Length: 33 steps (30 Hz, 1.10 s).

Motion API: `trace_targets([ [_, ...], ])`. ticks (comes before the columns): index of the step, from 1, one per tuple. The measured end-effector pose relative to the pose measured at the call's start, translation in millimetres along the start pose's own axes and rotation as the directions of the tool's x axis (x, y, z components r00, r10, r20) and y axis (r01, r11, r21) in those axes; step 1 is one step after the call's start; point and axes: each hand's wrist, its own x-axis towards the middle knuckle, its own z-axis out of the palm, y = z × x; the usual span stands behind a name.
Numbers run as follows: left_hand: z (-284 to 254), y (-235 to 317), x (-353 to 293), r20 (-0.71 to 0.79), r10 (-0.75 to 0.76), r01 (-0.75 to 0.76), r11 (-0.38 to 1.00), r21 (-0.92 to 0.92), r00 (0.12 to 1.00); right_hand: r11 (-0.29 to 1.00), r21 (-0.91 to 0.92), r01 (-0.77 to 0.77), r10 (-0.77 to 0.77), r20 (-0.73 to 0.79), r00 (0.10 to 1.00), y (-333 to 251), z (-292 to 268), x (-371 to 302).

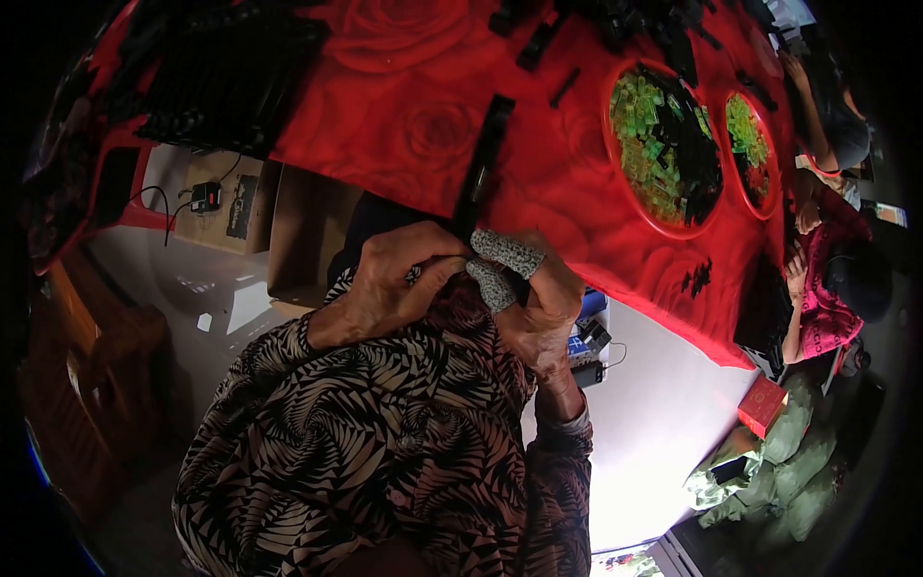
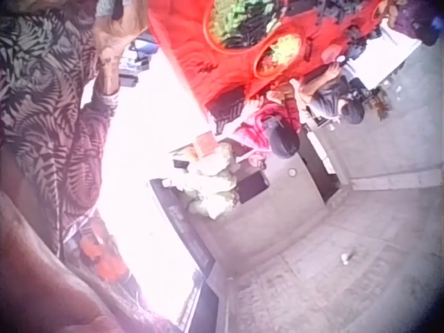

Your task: The person assembles plastic toy gun parts by inserting small green components from a tray into black plastic housings by hand, fitting the pieces together, and stacking the completed housings on the table.

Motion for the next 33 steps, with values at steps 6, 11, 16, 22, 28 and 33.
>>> trace_targets([
  [6,-0.4,-2.3,0.2,0.023,0.070,-0.071,0.995,0.072,0.997,0.995,0.077,-0.069,0.072,-0.044,0.996,1.5,1.8,-4.6],
  [11,-12.6,-2.4,-3.6,-0.147,-0.051,0.053,0.999,0.009,0.988,0.975,0.076,-0.210,0.218,-0.116,0.969,0.8,-11.5,3.8],
  [16,-20.3,-12.4,-14.3,0.025,-0.742,0.574,0.497,-0.651,0.670,0.858,0.235,-0.457,0.488,-0.090,0.868,7.3,-51.7,29.5],
  [22,5.6,-13.5,-9.2,0.262,-0.806,0.626,0.166,-0.762,0.532,0.849,0.149,-0.506,0.497,0.099,0.862,10.1,-57.4,71.8],
  [28,7.7,-15.1,-6.3,0.254,-0.735,0.638,0.299,-0.710,0.628,0.826,-0.092,-0.557,0.551,0.341,0.761,-4.1,-31.5,112.6],
  [33,-35.9,-15.5,-4.2,0.415,-0.701,0.786,0.349,-0.510,0.580,0.820,-0.125,-0.558,0.548,0.449,0.705,-4.7,-15.5,120.8],
])
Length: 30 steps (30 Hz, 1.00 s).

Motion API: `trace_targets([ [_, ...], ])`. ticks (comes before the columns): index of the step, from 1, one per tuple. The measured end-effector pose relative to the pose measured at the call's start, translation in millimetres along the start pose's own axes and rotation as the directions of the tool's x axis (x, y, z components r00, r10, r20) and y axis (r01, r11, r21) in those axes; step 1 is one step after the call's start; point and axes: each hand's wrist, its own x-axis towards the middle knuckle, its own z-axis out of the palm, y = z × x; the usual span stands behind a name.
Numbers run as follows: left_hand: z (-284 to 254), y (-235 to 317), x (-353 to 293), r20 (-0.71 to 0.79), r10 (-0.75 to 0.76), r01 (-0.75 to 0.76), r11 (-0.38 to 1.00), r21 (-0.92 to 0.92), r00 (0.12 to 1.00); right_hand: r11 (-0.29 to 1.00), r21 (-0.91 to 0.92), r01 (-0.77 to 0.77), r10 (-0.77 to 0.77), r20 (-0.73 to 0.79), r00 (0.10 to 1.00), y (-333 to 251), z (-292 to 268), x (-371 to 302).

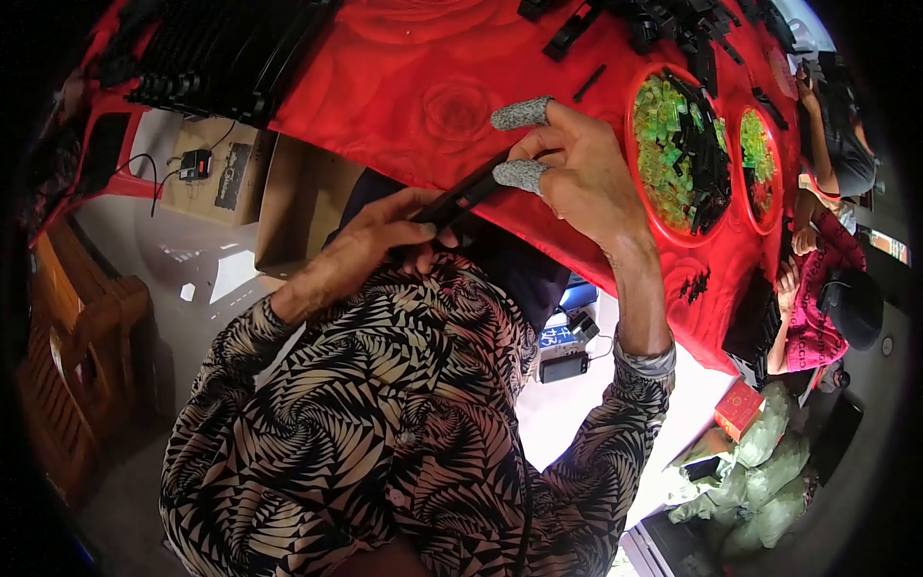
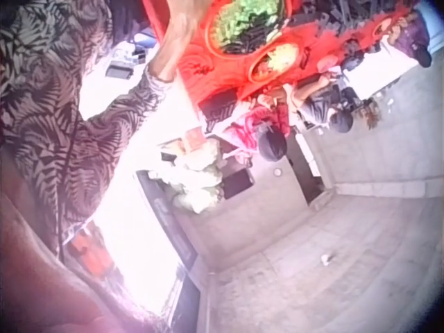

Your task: The person assembles plastic toy gun parts by inserting small green components from a tray into black plastic housings by hand, fitting the pieces together, and stacking the completed housings on the table.

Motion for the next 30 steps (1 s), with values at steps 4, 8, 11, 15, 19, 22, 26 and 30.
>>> trace_targets([
  [4,-16.4,12.3,-6.2,0.033,-0.028,0.024,0.992,0.127,0.999,0.999,-0.051,-0.006,0.007,0.033,0.999,10.4,8.7,6.3],
  [8,-21.6,12.8,-3.0,0.035,-0.004,-0.003,0.977,0.213,0.999,0.996,-0.085,-0.007,0.003,-0.049,0.999,14.3,20.3,5.3],
  [11,-25.6,9.0,0.5,0.043,0.004,-0.013,0.976,0.219,0.999,1.000,-0.004,-0.027,0.027,-0.047,0.999,17.4,24.6,5.0],
  [15,-24.3,9.0,1.7,0.027,0.029,-0.035,0.962,0.272,0.999,0.999,-0.040,0.013,-0.017,-0.087,0.996,21.8,27.1,2.7],
  [19,-24.5,6.7,2.3,0.017,0.043,-0.046,0.946,0.321,0.999,1.000,-0.016,-0.021,0.019,-0.133,0.991,17.4,34.2,-4.2],
  [22,-23.8,6.4,2.3,0.017,0.057,-0.059,0.941,0.333,0.998,1.000,-0.017,-0.003,0.001,-0.159,0.987,18.4,37.6,-7.7],
  [26,-21.7,7.3,1.1,0.004,0.065,-0.063,0.944,0.325,0.998,0.995,0.091,0.043,-0.026,-0.181,0.983,29.6,43.3,-9.4],
  [30,-20.8,7.3,0.7,0.010,0.072,-0.071,0.939,0.335,0.997,0.996,0.072,0.056,-0.042,-0.182,0.983,33.2,46.5,-9.8],
])
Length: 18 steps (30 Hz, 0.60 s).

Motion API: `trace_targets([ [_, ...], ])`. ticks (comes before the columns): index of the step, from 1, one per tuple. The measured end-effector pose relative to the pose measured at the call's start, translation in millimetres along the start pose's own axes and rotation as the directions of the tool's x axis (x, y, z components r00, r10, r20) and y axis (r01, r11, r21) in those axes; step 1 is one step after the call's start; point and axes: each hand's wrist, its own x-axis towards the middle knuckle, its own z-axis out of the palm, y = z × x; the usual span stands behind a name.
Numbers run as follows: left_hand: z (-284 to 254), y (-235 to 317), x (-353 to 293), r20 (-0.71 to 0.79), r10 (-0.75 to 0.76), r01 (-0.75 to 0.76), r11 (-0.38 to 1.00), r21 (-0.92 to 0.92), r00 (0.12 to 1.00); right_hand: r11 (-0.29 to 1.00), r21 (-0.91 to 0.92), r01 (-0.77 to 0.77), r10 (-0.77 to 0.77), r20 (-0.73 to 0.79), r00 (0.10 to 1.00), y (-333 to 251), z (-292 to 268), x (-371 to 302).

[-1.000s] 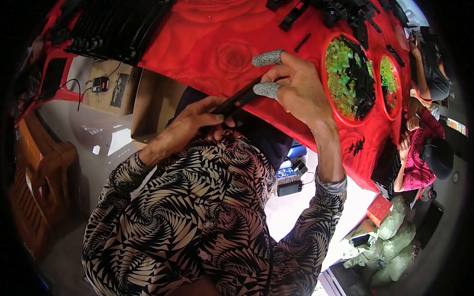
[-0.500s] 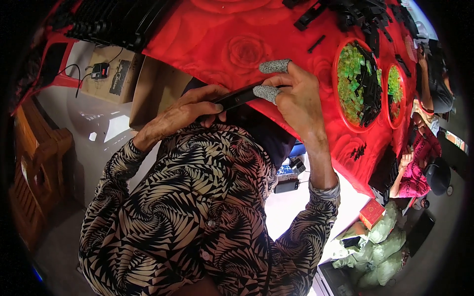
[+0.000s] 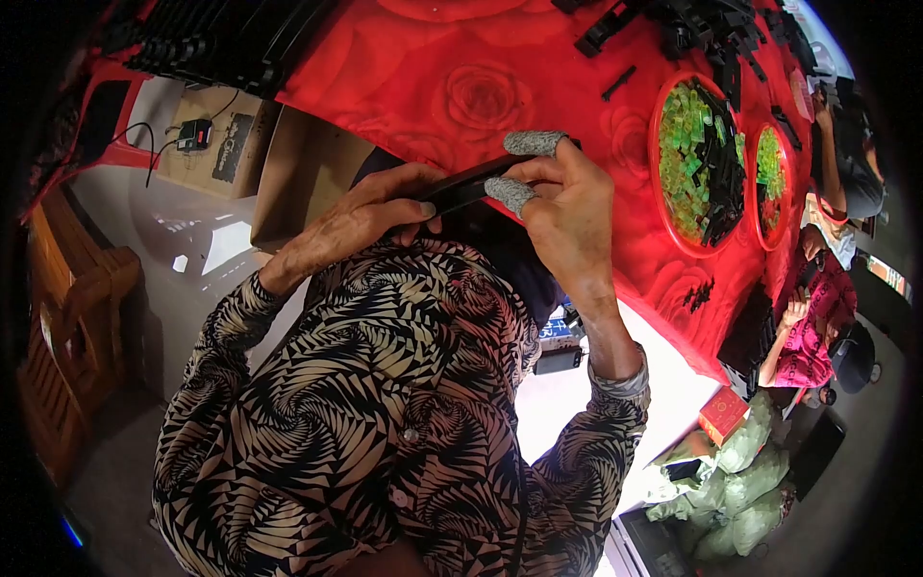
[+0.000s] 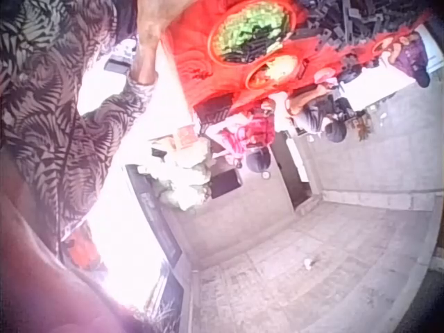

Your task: The person assembles plastic toy gun parts by inserting small green components from a tray into black plastic housings by hand, fitting the pieces together, and stacking the completed housings on the table.

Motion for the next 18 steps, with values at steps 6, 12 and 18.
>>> trace_targets([
  [6,2.1,-1.5,0.6,-0.042,-0.002,0.002,1.000,0.021,0.999,1.000,0.010,-0.004,0.004,-0.027,1.000,-0.3,2.5,-1.6],
  [12,3.6,-1.1,-1.0,-0.044,-0.002,0.004,0.999,0.042,0.999,0.995,-0.009,0.096,-0.097,-0.084,0.992,9.6,8.5,-2.2],
  [18,6.8,-10.4,3.7,-0.061,0.104,-0.096,0.988,0.120,0.993,0.978,-0.143,0.151,-0.170,-0.134,0.976,14.3,14.7,-7.8],
])
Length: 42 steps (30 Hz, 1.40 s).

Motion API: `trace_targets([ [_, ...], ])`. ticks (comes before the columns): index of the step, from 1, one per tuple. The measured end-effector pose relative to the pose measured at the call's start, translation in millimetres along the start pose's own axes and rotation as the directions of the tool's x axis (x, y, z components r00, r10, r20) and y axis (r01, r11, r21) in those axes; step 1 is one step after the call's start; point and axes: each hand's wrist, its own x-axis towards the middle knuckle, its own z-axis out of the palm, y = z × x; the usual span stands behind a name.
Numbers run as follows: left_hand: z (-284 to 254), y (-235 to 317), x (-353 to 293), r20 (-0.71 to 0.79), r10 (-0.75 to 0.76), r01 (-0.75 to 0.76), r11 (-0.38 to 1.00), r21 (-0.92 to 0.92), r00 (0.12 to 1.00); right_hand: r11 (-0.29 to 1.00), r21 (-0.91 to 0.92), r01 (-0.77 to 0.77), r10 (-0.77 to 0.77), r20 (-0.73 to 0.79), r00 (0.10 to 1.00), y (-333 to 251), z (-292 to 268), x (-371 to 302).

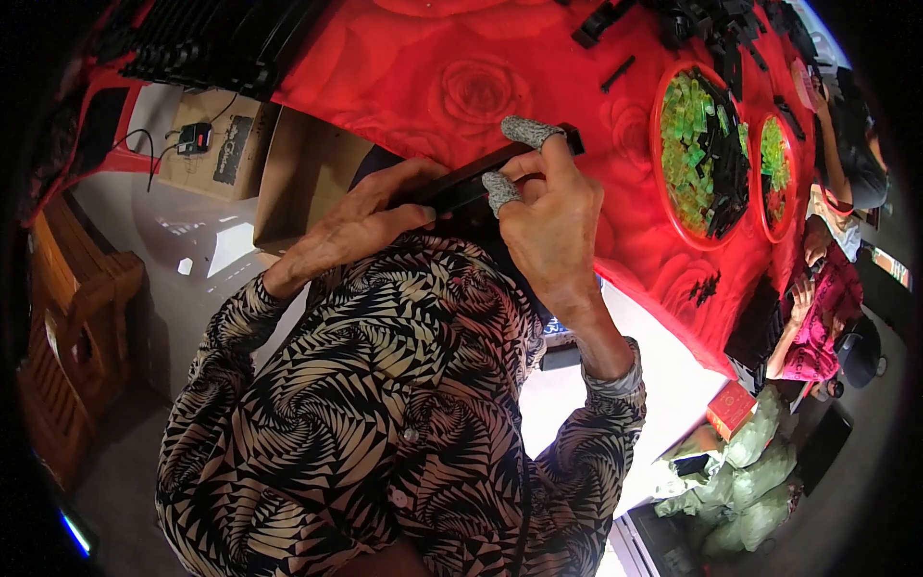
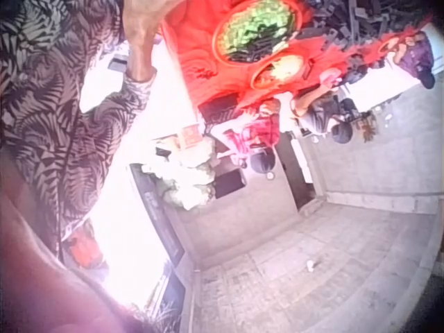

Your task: The person assembles plastic toy gun parts by inserting small green components from a tray into black plastic housings by hand, fitting the pieces together, and stacking the completed housings on the table.

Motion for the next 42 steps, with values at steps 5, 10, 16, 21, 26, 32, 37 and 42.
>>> trace_targets([
  [5,6.2,8.9,1.9,-0.070,-0.054,0.063,0.989,0.131,0.996,1.000,-0.015,0.012,-0.012,-0.014,1.000,0.8,4.8,-4.1],
  [10,14.1,11.0,4.6,-0.138,0.032,0.005,0.964,0.266,0.990,0.999,-0.001,0.048,-0.048,-0.055,0.997,1.1,6.7,-6.5],
  [16,21.4,9.0,9.0,-0.240,0.127,-0.019,0.913,0.407,0.962,0.997,-0.021,0.072,-0.074,-0.073,0.995,4.8,7.5,-5.6],
  [21,20.7,10.4,9.6,-0.241,0.209,-0.070,0.873,0.482,0.948,0.996,-0.030,0.087,-0.090,-0.111,0.990,8.7,9.2,-6.7],
  [26,19.5,22.3,9.6,-0.223,0.095,0.068,0.775,0.628,0.970,0.999,-0.025,0.047,-0.049,-0.110,0.993,3.1,7.6,-8.4],
  [32,14.3,17.9,15.2,-0.129,0.042,0.040,0.817,0.575,0.991,0.999,0.029,-0.028,0.031,-0.136,0.990,2.9,8.6,-11.0],
  [37,28.3,20.0,12.7,-0.226,0.038,0.073,0.883,0.463,0.973,0.999,0.034,0.011,-0.005,-0.161,0.987,5.4,11.3,-10.4],
  [42,34.1,14.3,16.4,-0.308,0.039,0.089,0.917,0.389,0.951,0.989,0.110,0.099,-0.079,-0.176,0.981,13.6,18.9,-12.7],
])
